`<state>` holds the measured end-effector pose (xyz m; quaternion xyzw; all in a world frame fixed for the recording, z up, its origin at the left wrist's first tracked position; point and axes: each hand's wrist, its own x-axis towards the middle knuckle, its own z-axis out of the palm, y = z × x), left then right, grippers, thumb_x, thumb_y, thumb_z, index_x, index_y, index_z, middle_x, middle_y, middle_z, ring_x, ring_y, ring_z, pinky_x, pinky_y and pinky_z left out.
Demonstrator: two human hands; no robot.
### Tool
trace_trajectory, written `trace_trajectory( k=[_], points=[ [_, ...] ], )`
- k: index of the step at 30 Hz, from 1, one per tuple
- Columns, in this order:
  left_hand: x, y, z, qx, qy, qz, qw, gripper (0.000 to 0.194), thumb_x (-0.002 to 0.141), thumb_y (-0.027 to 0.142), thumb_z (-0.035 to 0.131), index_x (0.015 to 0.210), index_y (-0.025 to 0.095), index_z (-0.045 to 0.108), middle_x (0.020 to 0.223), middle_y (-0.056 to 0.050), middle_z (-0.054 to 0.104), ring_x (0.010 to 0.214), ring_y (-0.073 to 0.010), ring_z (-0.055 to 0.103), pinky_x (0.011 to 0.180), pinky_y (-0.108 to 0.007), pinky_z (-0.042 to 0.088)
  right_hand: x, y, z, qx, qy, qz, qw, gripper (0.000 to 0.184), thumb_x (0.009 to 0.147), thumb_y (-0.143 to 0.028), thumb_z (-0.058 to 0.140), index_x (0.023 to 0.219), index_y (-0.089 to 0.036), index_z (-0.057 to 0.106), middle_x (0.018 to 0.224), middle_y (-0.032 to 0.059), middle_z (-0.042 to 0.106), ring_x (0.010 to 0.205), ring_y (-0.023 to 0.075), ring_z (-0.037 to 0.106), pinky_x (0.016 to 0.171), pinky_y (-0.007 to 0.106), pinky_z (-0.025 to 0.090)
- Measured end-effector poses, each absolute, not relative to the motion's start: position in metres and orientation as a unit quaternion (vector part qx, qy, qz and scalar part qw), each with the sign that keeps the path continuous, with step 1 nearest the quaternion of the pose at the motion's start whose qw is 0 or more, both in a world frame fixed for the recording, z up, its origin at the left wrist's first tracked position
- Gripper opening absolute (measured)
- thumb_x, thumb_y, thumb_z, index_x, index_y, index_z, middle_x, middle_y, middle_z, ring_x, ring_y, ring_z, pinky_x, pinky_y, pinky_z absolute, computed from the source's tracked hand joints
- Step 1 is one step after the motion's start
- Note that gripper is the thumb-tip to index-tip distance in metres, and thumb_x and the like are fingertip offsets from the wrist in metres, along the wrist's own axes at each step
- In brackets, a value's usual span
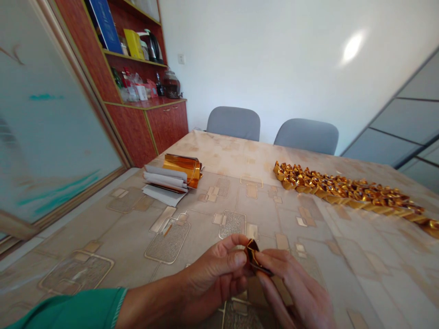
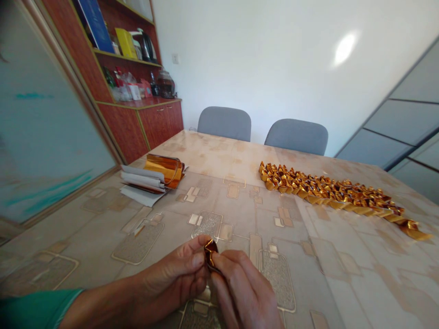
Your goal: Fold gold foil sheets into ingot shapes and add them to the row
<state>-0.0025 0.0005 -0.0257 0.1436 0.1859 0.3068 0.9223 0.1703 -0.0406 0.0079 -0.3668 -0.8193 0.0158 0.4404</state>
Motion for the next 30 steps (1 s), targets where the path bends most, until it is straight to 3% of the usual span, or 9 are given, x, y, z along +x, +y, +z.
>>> trace_trajectory(
  k=[4,10,16,22,30],
  points=[
    [-0.002,-0.002,-0.025,0.126,0.186,0.308,0.924,0.038,0.074,0.014,0.084,0.102,0.018,0.059,0.089,0.000,0.069,0.071,-0.0064,0.067,0.064,-0.013,0.050,0.169,-0.039,0.013,-0.364,-0.823,-0.002,0.437,0.028,0.102,-0.021,0.045,0.125,-0.022,0.060,0.087,0.0057,0.075,0.078,0.0166,0.074,0.072,0.020,0.061],
    [0.001,-0.004,-0.026,0.108,0.160,0.297,0.935,0.038,0.075,0.015,0.083,0.104,0.019,0.058,0.090,0.001,0.067,0.074,-0.0064,0.066,0.067,-0.015,0.048,0.165,-0.038,0.012,-0.373,-0.812,-0.017,0.449,0.021,0.103,-0.026,0.044,0.107,-0.018,0.063,0.083,0.0048,0.074,0.074,0.0118,0.074,0.073,0.012,0.059],
    [0.002,-0.005,-0.029,0.142,0.143,0.288,0.936,0.032,0.077,0.019,0.082,0.099,0.019,0.059,0.092,0.000,0.064,0.085,-0.0106,0.065,0.078,-0.021,0.047,0.169,-0.041,0.003,-0.381,-0.798,0.022,0.467,0.016,0.101,-0.022,0.049,0.110,-0.018,0.061,0.086,0.0058,0.073,0.079,0.0133,0.074,0.074,0.015,0.060],
    [0.001,-0.006,-0.032,0.156,0.156,0.298,0.929,0.030,0.079,0.023,0.080,0.101,0.020,0.059,0.093,0.000,0.063,0.086,-0.0110,0.063,0.080,-0.022,0.046,0.172,-0.043,0.000,-0.376,-0.812,0.046,0.443,0.023,0.103,-0.022,0.043,0.120,-0.017,0.058,0.091,0.0081,0.072,0.081,0.0131,0.075,0.074,0.012,0.059],
    [0.002,-0.005,-0.031,0.149,0.137,0.299,0.933,0.030,0.082,0.022,0.077,0.105,0.018,0.058,0.093,-0.001,0.062,0.086,-0.0114,0.062,0.080,-0.024,0.045,0.171,-0.043,-0.005,-0.375,-0.820,0.070,0.427,0.025,0.102,-0.018,0.043,0.123,-0.018,0.055,0.091,0.0089,0.069,0.078,0.0150,0.073,0.069,0.017,0.061]
  ],
)
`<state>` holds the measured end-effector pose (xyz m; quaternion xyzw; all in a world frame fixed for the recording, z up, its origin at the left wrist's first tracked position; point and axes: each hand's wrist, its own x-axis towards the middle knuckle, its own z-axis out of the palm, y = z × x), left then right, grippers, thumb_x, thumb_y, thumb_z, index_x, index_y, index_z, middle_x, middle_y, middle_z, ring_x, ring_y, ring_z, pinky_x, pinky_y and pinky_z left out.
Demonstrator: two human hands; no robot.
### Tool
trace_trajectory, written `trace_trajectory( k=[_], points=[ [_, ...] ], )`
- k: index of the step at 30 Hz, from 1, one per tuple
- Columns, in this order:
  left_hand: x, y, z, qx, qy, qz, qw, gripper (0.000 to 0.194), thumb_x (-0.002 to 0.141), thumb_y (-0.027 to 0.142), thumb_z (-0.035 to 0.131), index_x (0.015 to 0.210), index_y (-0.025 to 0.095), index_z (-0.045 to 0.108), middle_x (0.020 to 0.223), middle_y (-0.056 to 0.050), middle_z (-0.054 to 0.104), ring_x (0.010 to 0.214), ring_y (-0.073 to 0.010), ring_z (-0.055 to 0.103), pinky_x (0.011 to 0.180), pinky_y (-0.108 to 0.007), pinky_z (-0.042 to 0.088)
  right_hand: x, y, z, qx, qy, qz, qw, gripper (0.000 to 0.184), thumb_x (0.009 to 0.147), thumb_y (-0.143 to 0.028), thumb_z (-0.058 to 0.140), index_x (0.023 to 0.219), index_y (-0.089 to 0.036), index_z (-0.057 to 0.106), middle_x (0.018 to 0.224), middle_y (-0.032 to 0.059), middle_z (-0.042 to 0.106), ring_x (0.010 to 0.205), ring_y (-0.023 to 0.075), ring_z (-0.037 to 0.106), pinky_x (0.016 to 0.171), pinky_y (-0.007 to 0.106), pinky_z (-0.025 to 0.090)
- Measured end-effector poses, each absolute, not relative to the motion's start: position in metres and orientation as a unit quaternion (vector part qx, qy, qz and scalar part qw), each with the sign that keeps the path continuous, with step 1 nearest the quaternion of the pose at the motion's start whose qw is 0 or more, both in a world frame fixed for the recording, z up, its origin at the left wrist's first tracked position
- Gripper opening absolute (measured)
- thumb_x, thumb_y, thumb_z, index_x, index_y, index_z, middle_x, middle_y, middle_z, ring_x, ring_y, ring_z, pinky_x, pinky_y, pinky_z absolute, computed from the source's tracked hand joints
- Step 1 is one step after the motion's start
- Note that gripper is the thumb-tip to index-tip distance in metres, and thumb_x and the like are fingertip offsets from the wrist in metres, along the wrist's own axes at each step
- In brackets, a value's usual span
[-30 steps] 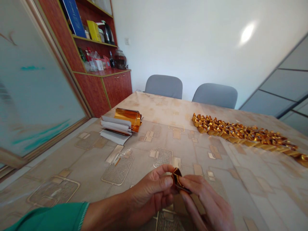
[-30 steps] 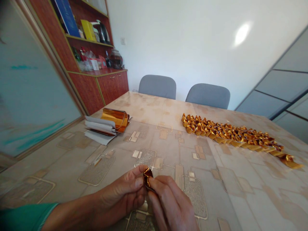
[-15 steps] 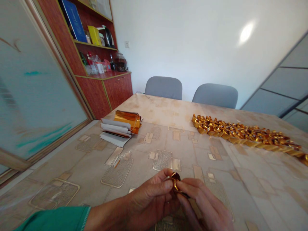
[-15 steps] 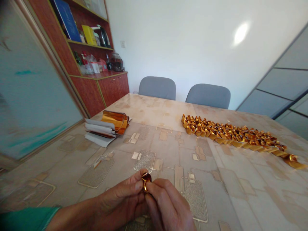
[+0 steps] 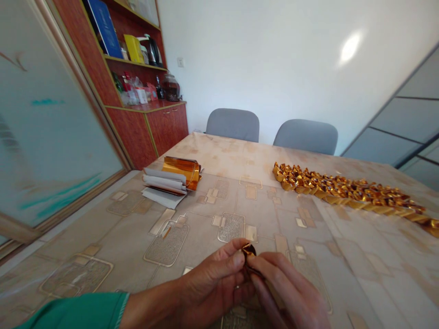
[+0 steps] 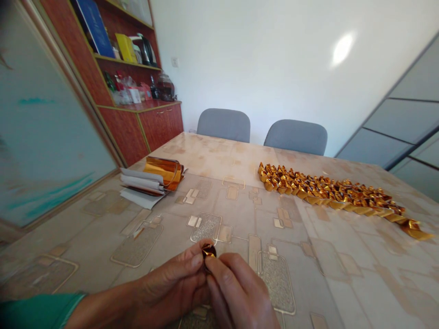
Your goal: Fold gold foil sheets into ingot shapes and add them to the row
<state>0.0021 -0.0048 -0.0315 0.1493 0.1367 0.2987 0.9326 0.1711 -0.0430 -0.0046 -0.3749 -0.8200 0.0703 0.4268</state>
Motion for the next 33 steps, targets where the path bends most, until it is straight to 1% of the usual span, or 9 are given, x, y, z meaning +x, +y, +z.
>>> trace_trajectory(
  k=[4,7,11,14,16,19,22,27,33],
  points=[
    [0.004,-0.005,-0.031,0.141,0.130,0.313,0.930,0.026,0.085,0.022,0.075,0.104,0.017,0.059,0.092,-0.001,0.062,0.083,-0.0100,0.062,0.077,-0.022,0.046,0.170,-0.043,-0.007,-0.376,-0.823,0.067,0.421,0.028,0.101,-0.016,0.043,0.127,-0.017,0.053,0.091,0.0089,0.068,0.079,0.0151,0.072,0.070,0.019,0.061],
    [0.004,-0.005,-0.032,0.154,0.129,0.311,0.929,0.027,0.084,0.023,0.076,0.105,0.017,0.060,0.092,-0.002,0.063,0.083,-0.0107,0.063,0.077,-0.023,0.047,0.171,-0.042,-0.007,-0.372,-0.824,0.060,0.423,0.028,0.099,-0.014,0.046,0.126,-0.017,0.053,0.090,0.0086,0.069,0.078,0.0153,0.072,0.069,0.019,0.061],
    [0.003,-0.002,-0.033,0.180,0.152,0.318,0.918,0.035,0.077,0.014,0.080,0.107,0.017,0.062,0.099,-0.003,0.065,0.090,-0.0120,0.065,0.082,-0.023,0.047,0.174,-0.041,-0.001,-0.381,-0.808,0.054,0.445,0.026,0.097,-0.012,0.048,0.122,-0.018,0.053,0.089,0.0072,0.070,0.078,0.0147,0.072,0.069,0.018,0.061],
    [0.003,0.000,-0.032,0.214,0.175,0.327,0.904,0.036,0.075,0.009,0.081,0.106,0.015,0.064,0.104,-0.005,0.066,0.096,-0.0141,0.065,0.086,-0.025,0.047,0.176,-0.041,0.005,-0.397,-0.799,0.028,0.451,0.017,0.098,-0.015,0.047,0.114,-0.019,0.054,0.085,0.0048,0.070,0.073,0.0128,0.071,0.066,0.016,0.060],
    [0.003,0.000,-0.031,0.222,0.185,0.332,0.898,0.033,0.076,0.011,0.080,0.105,0.015,0.065,0.102,-0.005,0.066,0.093,-0.0133,0.065,0.085,-0.025,0.047,0.177,-0.042,0.008,-0.394,-0.804,0.012,0.444,0.014,0.100,-0.018,0.044,0.109,-0.020,0.055,0.083,0.0043,0.069,0.071,0.0121,0.070,0.064,0.016,0.059],
    [0.004,-0.001,-0.030,0.218,0.194,0.346,0.892,0.034,0.076,0.015,0.082,0.106,0.015,0.064,0.099,-0.004,0.066,0.088,-0.0118,0.064,0.081,-0.024,0.047,0.177,-0.042,0.011,-0.386,-0.815,0.007,0.431,0.016,0.103,-0.020,0.041,0.107,-0.020,0.056,0.082,0.0047,0.069,0.071,0.0121,0.071,0.065,0.015,0.059],
    [0.003,-0.002,-0.029,0.215,0.194,0.340,0.895,0.036,0.075,0.016,0.082,0.106,0.015,0.064,0.098,-0.004,0.066,0.089,-0.0119,0.064,0.082,-0.024,0.047,0.175,-0.040,0.012,-0.380,-0.824,0.004,0.419,0.017,0.103,-0.020,0.040,0.106,-0.020,0.057,0.080,0.0040,0.070,0.071,0.0119,0.071,0.067,0.015,0.059],
    [0.001,0.000,-0.032,0.206,0.182,0.332,0.902,0.029,0.082,0.014,0.077,0.106,0.017,0.062,0.099,-0.004,0.067,0.090,-0.0123,0.065,0.083,-0.025,0.047,0.174,-0.038,0.010,-0.381,-0.822,0.026,0.423,0.014,0.102,-0.020,0.043,0.108,-0.021,0.056,0.081,0.0037,0.070,0.072,0.0124,0.071,0.067,0.015,0.059],
    [0.000,-0.001,-0.030,0.211,0.181,0.323,0.905,0.030,0.082,0.015,0.076,0.108,0.015,0.062,0.099,-0.005,0.065,0.091,-0.0120,0.064,0.086,-0.026,0.046,0.178,-0.040,0.007,-0.383,-0.819,0.049,0.425,0.016,0.098,-0.014,0.045,0.108,-0.021,0.057,0.083,0.0038,0.069,0.074,0.0130,0.070,0.067,0.017,0.059]
  ],
)
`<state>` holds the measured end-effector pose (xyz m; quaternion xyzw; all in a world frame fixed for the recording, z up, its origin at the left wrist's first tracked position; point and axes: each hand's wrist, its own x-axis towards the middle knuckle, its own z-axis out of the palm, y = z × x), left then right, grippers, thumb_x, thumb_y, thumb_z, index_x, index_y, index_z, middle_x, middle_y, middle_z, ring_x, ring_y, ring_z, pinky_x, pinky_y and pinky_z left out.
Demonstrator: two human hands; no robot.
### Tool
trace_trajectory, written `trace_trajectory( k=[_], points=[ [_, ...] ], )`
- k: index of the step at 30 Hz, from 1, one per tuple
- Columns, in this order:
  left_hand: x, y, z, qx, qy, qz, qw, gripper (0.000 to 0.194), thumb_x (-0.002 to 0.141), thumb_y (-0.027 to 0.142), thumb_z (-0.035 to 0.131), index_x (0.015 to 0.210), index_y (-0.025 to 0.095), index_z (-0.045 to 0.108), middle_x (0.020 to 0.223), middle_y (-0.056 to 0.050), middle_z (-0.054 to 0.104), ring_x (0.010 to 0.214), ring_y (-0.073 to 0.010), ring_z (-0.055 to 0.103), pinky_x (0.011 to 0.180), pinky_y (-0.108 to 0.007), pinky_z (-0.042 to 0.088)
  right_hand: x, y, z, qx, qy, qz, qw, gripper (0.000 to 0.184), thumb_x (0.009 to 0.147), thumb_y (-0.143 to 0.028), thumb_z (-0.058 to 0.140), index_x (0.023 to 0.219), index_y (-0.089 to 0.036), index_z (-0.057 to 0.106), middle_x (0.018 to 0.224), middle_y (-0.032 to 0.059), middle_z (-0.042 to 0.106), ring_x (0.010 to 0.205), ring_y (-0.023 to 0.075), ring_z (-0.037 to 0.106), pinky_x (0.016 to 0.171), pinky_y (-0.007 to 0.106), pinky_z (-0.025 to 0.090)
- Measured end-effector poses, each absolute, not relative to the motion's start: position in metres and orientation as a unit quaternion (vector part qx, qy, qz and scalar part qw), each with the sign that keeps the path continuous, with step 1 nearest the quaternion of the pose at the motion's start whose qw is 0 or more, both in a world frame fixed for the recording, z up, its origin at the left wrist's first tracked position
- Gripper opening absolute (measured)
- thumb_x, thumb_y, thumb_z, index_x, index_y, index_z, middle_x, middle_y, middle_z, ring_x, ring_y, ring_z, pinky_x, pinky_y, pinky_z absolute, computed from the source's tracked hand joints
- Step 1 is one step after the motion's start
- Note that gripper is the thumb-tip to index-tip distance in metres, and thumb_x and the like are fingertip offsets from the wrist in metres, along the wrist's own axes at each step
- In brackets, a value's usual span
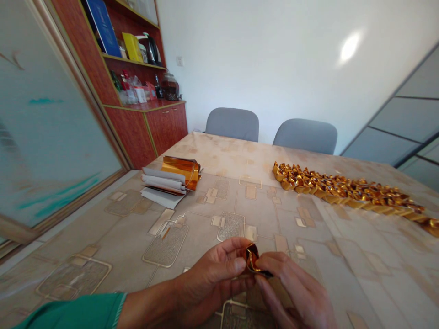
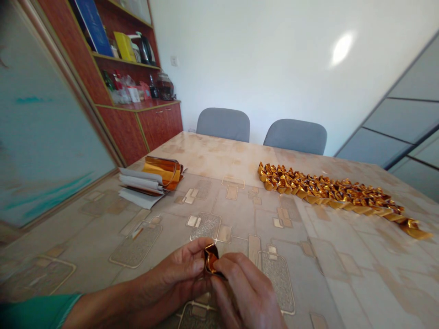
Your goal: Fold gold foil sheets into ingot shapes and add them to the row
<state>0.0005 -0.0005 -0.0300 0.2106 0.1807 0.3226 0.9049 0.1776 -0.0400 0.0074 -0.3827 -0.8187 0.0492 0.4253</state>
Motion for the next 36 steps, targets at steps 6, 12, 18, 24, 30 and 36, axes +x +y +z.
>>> trace_trajectory(
  k=[6,12,18,24,30,36],
  points=[
    [0.001,0.000,-0.033,0.262,0.183,0.340,0.884,0.030,0.078,0.022,0.081,0.103,0.019,0.065,0.101,-0.004,0.067,0.095,-0.0142,0.063,0.086,-0.027,0.045,0.180,-0.040,0.004,-0.411,-0.790,0.069,0.450,0.016,0.091,-0.012,0.054,0.105,-0.021,0.056,0.082,0.0012,0.069,0.070,0.0113,0.069,0.063,0.016,0.057],
    [0.000,0.007,-0.044,0.403,0.204,0.385,0.805,0.033,0.075,0.019,0.082,0.104,0.021,0.067,0.099,-0.002,0.067,0.094,-0.0128,0.062,0.084,-0.024,0.043,0.183,-0.041,0.004,-0.420,-0.784,0.066,0.452,0.019,0.089,-0.012,0.055,0.105,-0.022,0.055,0.083,0.0004,0.069,0.068,0.0103,0.068,0.063,0.016,0.057],
    [-0.001,0.010,-0.045,0.419,0.235,0.389,0.786,0.034,0.073,0.022,0.084,0.102,0.019,0.066,0.096,-0.003,0.070,0.091,-0.0143,0.065,0.084,-0.026,0.046,0.181,-0.040,0.008,-0.414,-0.786,0.062,0.455,0.016,0.091,-0.013,0.056,0.105,-0.022,0.055,0.083,0.0017,0.069,0.071,0.0114,0.069,0.064,0.016,0.058],
    [-0.001,0.009,-0.037,0.422,0.253,0.384,0.781,0.032,0.072,0.022,0.084,0.098,0.016,0.067,0.094,-0.003,0.072,0.090,-0.0135,0.065,0.084,-0.025,0.046,0.179,-0.039,0.007,-0.395,-0.801,0.080,0.442,0.018,0.092,-0.009,0.053,0.105,-0.021,0.058,0.088,0.0033,0.069,0.080,0.0124,0.070,0.071,0.018,0.058],
    [0.000,0.010,-0.037,0.416,0.261,0.380,0.784,0.034,0.072,0.023,0.084,0.098,0.016,0.064,0.095,-0.005,0.072,0.091,-0.0155,0.067,0.084,-0.027,0.047,0.180,-0.038,0.003,-0.413,-0.787,0.117,0.444,0.025,0.087,-0.008,0.057,0.107,-0.023,0.058,0.089,0.0018,0.068,0.078,0.0135,0.068,0.068,0.021,0.058],
    [0.002,0.009,-0.037,0.439,0.254,0.406,0.760,0.030,0.075,0.019,0.081,0.096,0.018,0.060,0.105,-0.006,0.071,0.100,-0.0198,0.068,0.089,-0.032,0.049,0.187,-0.039,-0.013,-0.488,-0.712,0.205,0.462,0.045,0.083,-0.016,0.061,0.126,-0.022,0.050,0.101,0.0065,0.068,0.086,0.0192,0.068,0.072,0.029,0.060]
  ],
)
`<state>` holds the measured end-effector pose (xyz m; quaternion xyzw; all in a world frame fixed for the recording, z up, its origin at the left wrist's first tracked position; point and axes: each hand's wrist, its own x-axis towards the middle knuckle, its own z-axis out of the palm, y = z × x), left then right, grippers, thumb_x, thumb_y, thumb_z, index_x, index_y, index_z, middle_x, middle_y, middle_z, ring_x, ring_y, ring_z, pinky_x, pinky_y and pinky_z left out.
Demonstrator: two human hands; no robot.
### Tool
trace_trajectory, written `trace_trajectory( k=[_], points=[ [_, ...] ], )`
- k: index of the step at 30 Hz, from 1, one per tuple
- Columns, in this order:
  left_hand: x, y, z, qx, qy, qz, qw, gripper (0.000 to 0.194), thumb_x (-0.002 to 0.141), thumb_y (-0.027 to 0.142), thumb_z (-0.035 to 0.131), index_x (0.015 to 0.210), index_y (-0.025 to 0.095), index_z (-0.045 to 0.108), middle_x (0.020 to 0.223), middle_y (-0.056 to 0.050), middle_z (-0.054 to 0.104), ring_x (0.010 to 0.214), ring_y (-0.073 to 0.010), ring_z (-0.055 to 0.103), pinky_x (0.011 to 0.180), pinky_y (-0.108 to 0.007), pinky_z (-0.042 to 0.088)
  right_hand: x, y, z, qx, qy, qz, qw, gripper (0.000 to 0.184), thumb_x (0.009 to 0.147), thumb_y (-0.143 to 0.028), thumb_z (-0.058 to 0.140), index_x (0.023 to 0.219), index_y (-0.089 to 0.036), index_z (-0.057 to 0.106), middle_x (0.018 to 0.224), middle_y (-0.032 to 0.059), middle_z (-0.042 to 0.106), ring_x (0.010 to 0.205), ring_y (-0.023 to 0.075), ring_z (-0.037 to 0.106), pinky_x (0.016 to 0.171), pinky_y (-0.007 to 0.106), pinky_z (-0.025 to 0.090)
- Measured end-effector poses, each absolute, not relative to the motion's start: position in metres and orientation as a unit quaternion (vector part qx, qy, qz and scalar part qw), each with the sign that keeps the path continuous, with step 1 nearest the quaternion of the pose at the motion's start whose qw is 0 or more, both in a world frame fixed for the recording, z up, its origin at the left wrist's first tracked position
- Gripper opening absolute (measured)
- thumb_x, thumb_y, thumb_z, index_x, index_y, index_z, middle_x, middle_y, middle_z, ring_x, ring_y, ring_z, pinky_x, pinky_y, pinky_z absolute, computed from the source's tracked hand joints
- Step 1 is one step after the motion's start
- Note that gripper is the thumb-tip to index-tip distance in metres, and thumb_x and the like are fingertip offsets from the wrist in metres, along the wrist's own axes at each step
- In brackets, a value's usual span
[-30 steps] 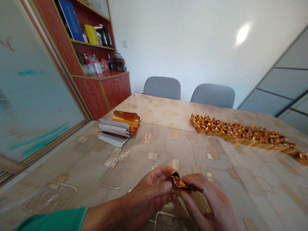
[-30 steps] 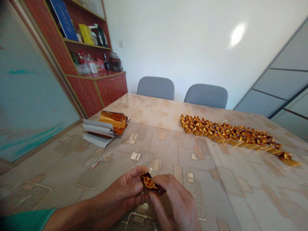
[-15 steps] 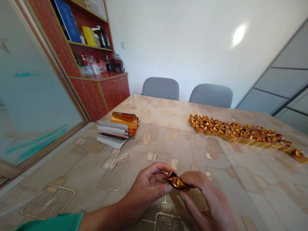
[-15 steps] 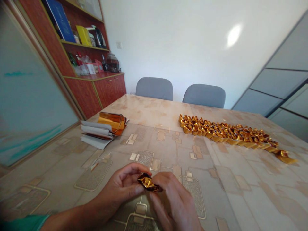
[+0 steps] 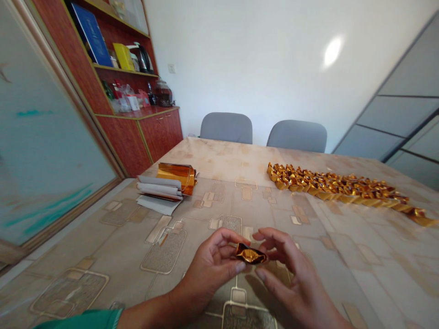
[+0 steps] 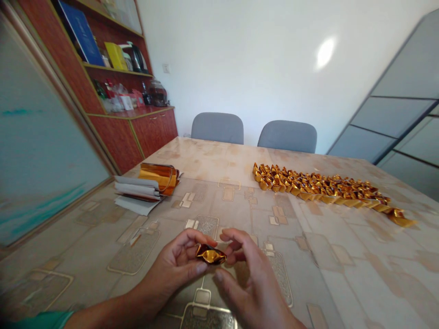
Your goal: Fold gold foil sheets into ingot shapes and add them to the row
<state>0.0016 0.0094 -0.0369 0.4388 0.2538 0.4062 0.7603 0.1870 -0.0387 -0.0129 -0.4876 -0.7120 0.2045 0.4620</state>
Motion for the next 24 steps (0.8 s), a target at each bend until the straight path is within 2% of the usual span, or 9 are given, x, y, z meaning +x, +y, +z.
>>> trace_trajectory(
  k=[5,7,10,12,16,24],
  points=[
    [0.001,0.008,-0.037,0.470,0.260,0.411,0.737,0.029,0.075,0.020,0.080,0.097,0.018,0.061,0.102,-0.006,0.071,0.098,-0.0195,0.067,0.087,-0.031,0.049,0.189,-0.036,-0.017,-0.483,-0.705,0.262,0.448,0.034,0.084,-0.012,0.058,0.115,-0.025,0.055,0.103,0.0037,0.067,0.094,0.0191,0.066,0.080,0.033,0.057],
    [0.000,0.008,-0.038,0.488,0.277,0.411,0.718,0.028,0.075,0.022,0.080,0.097,0.017,0.064,0.098,-0.005,0.070,0.096,-0.0191,0.066,0.087,-0.030,0.048,0.189,-0.035,-0.014,-0.471,-0.721,0.247,0.443,0.026,0.085,-0.011,0.057,0.108,-0.024,0.057,0.100,0.0029,0.067,0.092,0.0181,0.066,0.078,0.031,0.056],
    [0.000,0.008,-0.038,0.490,0.314,0.400,0.708,0.029,0.076,0.028,0.079,0.100,0.017,0.065,0.092,-0.004,0.069,0.086,-0.0169,0.064,0.075,-0.027,0.049,0.186,-0.034,-0.007,-0.435,-0.758,0.198,0.445,0.018,0.089,-0.010,0.054,0.101,-0.023,0.058,0.095,0.0026,0.066,0.087,0.0159,0.065,0.074,0.027,0.055],
    [0.000,0.009,-0.038,0.482,0.318,0.395,0.715,0.035,0.074,0.032,0.081,0.102,0.018,0.066,0.091,-0.004,0.068,0.084,-0.0168,0.063,0.073,-0.026,0.048,0.185,-0.034,-0.003,-0.410,-0.776,0.170,0.447,0.019,0.090,-0.008,0.053,0.101,-0.023,0.058,0.094,0.0026,0.066,0.086,0.0146,0.065,0.073,0.024,0.054],
    [0.001,0.007,-0.034,0.459,0.317,0.393,0.731,0.042,0.069,0.037,0.085,0.102,0.017,0.067,0.092,-0.005,0.069,0.089,-0.0187,0.062,0.080,-0.028,0.047,0.181,-0.034,0.000,-0.391,-0.794,0.140,0.443,0.019,0.091,-0.008,0.055,0.101,-0.023,0.059,0.095,0.0030,0.066,0.087,0.0138,0.065,0.074,0.021,0.055],
    [0.003,0.003,-0.023,0.434,0.353,0.392,0.730,0.037,0.065,0.038,0.085,0.091,0.017,0.069,0.083,-0.003,0.069,0.082,-0.0183,0.063,0.076,-0.029,0.048,0.175,-0.038,-0.004,-0.392,-0.807,0.127,0.422,0.020,0.095,-0.013,0.055,0.112,-0.022,0.061,0.097,0.0050,0.066,0.089,0.0152,0.067,0.076,0.024,0.058]
  ],
)
